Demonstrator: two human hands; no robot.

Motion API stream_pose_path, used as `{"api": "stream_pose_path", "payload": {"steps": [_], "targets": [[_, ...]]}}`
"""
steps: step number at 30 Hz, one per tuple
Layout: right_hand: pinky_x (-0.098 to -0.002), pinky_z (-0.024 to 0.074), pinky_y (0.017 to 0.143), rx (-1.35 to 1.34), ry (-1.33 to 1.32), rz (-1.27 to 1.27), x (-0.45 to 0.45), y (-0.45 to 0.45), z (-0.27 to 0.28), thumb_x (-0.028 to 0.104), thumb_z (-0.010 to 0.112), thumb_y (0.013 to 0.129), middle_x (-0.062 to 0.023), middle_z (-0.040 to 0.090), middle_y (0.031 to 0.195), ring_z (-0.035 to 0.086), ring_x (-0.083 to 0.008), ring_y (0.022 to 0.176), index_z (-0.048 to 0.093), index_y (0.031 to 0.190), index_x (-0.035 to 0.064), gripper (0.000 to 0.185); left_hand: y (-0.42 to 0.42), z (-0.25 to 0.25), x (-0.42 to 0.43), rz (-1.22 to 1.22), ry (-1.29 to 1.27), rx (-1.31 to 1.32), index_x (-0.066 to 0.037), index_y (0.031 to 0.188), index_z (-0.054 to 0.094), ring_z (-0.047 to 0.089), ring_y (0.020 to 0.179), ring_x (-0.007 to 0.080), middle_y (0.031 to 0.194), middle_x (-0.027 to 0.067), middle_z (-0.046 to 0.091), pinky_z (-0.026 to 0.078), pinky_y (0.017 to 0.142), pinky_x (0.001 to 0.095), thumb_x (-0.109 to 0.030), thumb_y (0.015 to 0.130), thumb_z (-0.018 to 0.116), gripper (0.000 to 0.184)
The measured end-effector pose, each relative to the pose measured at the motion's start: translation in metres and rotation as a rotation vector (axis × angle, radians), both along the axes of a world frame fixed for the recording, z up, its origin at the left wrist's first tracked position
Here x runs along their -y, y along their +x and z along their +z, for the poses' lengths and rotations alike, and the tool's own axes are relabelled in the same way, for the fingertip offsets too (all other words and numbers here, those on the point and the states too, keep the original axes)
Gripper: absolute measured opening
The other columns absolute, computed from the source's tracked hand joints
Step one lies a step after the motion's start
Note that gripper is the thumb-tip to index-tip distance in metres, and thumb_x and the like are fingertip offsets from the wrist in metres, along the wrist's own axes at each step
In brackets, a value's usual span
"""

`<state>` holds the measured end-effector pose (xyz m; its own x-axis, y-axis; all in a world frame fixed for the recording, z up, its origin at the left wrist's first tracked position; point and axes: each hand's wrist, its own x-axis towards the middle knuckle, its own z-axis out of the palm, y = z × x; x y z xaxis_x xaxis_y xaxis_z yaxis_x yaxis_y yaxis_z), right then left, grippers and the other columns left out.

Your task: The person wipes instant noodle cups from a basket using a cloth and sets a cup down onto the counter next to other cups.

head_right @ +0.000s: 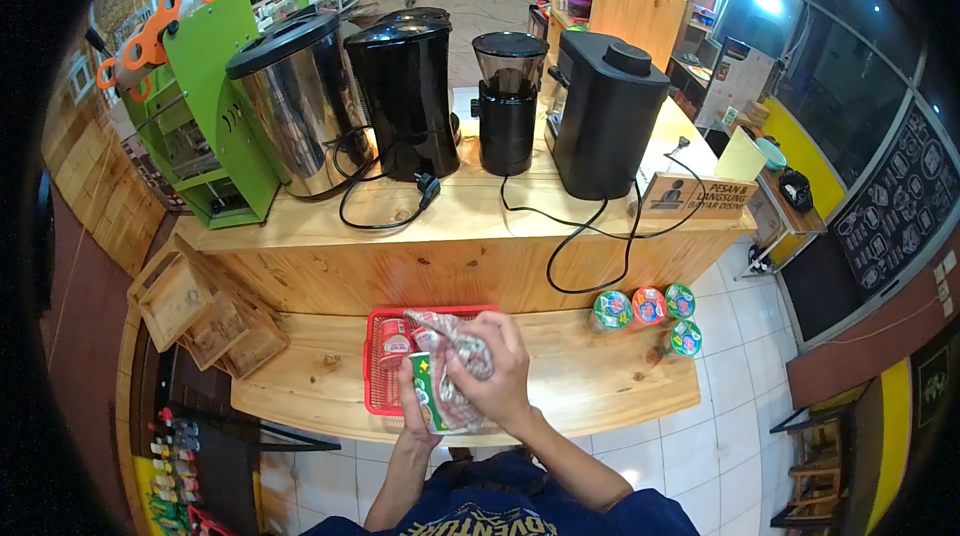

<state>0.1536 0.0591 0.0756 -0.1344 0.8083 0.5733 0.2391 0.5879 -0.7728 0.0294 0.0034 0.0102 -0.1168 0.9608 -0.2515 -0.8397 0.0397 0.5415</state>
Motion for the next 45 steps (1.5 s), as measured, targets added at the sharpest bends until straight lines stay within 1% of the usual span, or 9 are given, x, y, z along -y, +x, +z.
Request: {"api": "stream_pose_path", "payload": {"steps": [2,5,9,13,25,29,30,38,45], "targets": [[-0.0411,0.053,0.086,0.073,0.016,0.012,0.018,-0.002,-0.014,0.012,0.08,0.078,-0.0183,0.061,0.108,0.064,-0.0331,0.098,0.067,0.106,0.003,0.033,-0.027,-0.034,-0.003,-0.063,0.178,0.071,-0.004,0.128,0.062,0.069,0.104,0.022,0.117,0.0104,0.07,0.057,0.091,0.0392,-0.068,0.102,0.038,0.073],[-0.0414,0.0533,0.086,0.109,-0.003,0.112,0.041,-0.006,-0.024,0.013,0.08,0.077,-0.0176,0.062,0.107,0.065,-0.0335,0.097,0.068,0.105,0.0036,0.031,-0.035,0.005,-0.009,0.021,0.035,0.004,-0.005,0.122,0.063,0.07,0.095,0.0208,0.109,0.0089,0.071,0.059,0.083,0.0383,-0.068,0.102,0.036,0.072],[-0.0417,0.0539,0.082,0.066,0.043,0.088,0.022,-0.008,-0.018,0.016,0.08,0.076,-0.016,0.063,0.106,0.066,-0.0338,0.096,0.07,0.104,0.0051,0.032,-0.033,-0.01,-0.006,0.016,0.012,0.02,-0.006,0.122,0.063,0.07,0.096,0.0205,0.107,0.0081,0.072,0.058,0.085,0.0377,-0.069,0.102,0.035,0.072],[-0.0396,0.053,0.085,0.025,0.004,0.012,-0.007,-0.005,0.004,0.012,0.079,0.077,-0.0171,0.061,0.106,0.065,-0.0324,0.097,0.068,0.105,0.0021,0.032,-0.012,-0.006,0.004,-0.07,0.039,-0.06,-0.005,0.145,0.051,0.063,0.12,0.0249,0.137,0.0125,0.061,0.051,0.102,0.0402,-0.07,0.1,0.038,0.081],[-0.0427,0.0534,0.085,0.034,0.033,0.1,0.031,-0.01,-0.02,0.016,0.081,0.075,-0.016,0.062,0.106,0.065,-0.0343,0.098,0.07,0.103,0.0058,0.032,-0.041,-0.009,-0.004,0.017,0.027,-0.075,-0.007,0.119,0.062,0.069,0.089,0.0188,0.103,0.0067,0.071,0.059,0.079,0.0364,-0.069,0.101,0.037,0.07],[-0.0398,0.0529,0.086,0.002,0.0,0.016,-0.008,-0.002,0.002,0.012,0.078,0.079,-0.0172,0.061,0.108,0.064,-0.0316,0.099,0.068,0.107,0.0038,0.031,-0.008,0.007,0.004,-0.028,0.027,-0.056,-0.004,0.139,0.057,0.067,0.112,0.0216,0.128,0.0112,0.067,0.056,0.095,0.039,-0.064,0.103,0.037,0.072],[-0.04,0.0528,0.086,0.014,0.001,0.012,-0.013,0.0,0.005,0.012,0.078,0.079,-0.0174,0.061,0.106,0.064,-0.0318,0.098,0.067,0.107,0.0034,0.031,-0.007,0.003,0.006,-0.096,0.06,-0.079,-0.004,0.146,0.052,0.058,0.127,0.0252,0.14,0.0115,0.06,0.048,0.108,0.0418,-0.069,0.101,0.035,0.081],[-0.041,0.0527,0.087,0.066,-0.027,0.092,0.047,-0.007,-0.028,0.011,0.081,0.077,-0.0173,0.061,0.106,0.065,-0.0331,0.099,0.067,0.107,0.0029,0.034,-0.047,-0.019,-0.016,-0.049,0.065,-0.046,-0.004,0.126,0.063,0.07,0.102,0.0217,0.116,0.0098,0.071,0.058,0.088,0.04,-0.073,0.1,0.031,0.081],[-0.0399,0.0528,0.086,0.029,0.013,0.003,0.0,0.001,-0.009,0.01,0.08,0.077,-0.0171,0.061,0.108,0.064,-0.0326,0.098,0.066,0.107,0.0031,0.034,-0.013,-0.012,-0.008,-0.042,0.005,0.061,-0.003,0.139,0.056,0.067,0.114,0.0248,0.128,0.0123,0.067,0.055,0.1,0.0414,-0.07,0.102,0.031,0.08]]}}
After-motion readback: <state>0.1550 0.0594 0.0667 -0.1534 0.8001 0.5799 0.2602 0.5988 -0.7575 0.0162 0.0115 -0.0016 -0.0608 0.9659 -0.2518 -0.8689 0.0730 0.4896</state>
